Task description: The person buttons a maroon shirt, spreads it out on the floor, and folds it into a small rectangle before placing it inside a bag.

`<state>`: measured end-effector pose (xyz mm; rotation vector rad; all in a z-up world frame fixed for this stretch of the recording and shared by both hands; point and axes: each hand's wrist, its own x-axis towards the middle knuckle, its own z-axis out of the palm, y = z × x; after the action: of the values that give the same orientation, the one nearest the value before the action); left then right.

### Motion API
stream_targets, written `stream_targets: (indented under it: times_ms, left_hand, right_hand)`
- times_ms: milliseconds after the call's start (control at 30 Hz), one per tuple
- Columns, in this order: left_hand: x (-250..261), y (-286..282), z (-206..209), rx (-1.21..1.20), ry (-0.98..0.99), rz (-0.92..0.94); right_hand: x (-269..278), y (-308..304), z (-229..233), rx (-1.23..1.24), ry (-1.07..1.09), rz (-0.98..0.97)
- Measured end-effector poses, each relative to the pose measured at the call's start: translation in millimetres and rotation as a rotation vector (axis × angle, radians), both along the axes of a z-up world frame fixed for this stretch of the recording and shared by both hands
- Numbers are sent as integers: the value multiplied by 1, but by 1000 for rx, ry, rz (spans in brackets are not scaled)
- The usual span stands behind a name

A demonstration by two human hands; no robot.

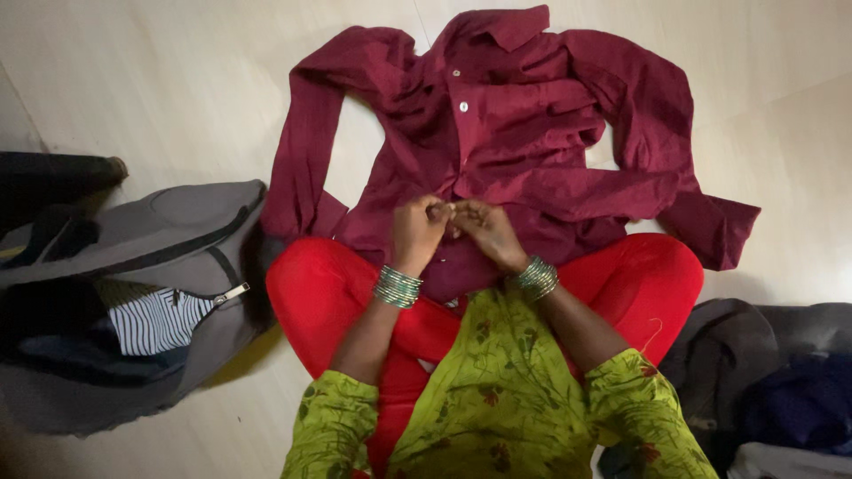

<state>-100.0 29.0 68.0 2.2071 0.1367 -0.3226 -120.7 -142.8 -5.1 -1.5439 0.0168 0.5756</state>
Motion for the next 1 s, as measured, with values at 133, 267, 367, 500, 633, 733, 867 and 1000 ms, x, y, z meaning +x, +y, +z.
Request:
stream_targets:
  times_ms: [133, 267, 367, 500, 633, 733, 867, 1000]
  left_hand:
    - [-13, 5, -19, -10, -7, 25]
    - [-18, 11, -37, -34, -21, -32]
    - [-20, 10, -44, -57, -26, -38]
    - [-23, 7, -44, -50, -102, -10]
    - [-20, 6, -49, -125, -133, 14]
    - [-19, -6, -50, -64, -32, 49]
    - [-12, -17, -57, 347, 277, -100]
    - [-13, -12, -76, 571, -104, -126]
  right_hand:
    - [-8, -1, 8, 21, 12, 36]
    - [-1, -10, 23, -69, -177, 96]
    - [4, -12, 34, -152, -258, 137]
    - [9, -19, 45, -402, -264, 159]
    - [14, -28, 32, -902, -224, 162]
    - [16, -31, 18, -1018, -720, 26]
    - [25, -31, 3, -1043, -787, -39]
    - [30, -44, -3, -978, -958, -268]
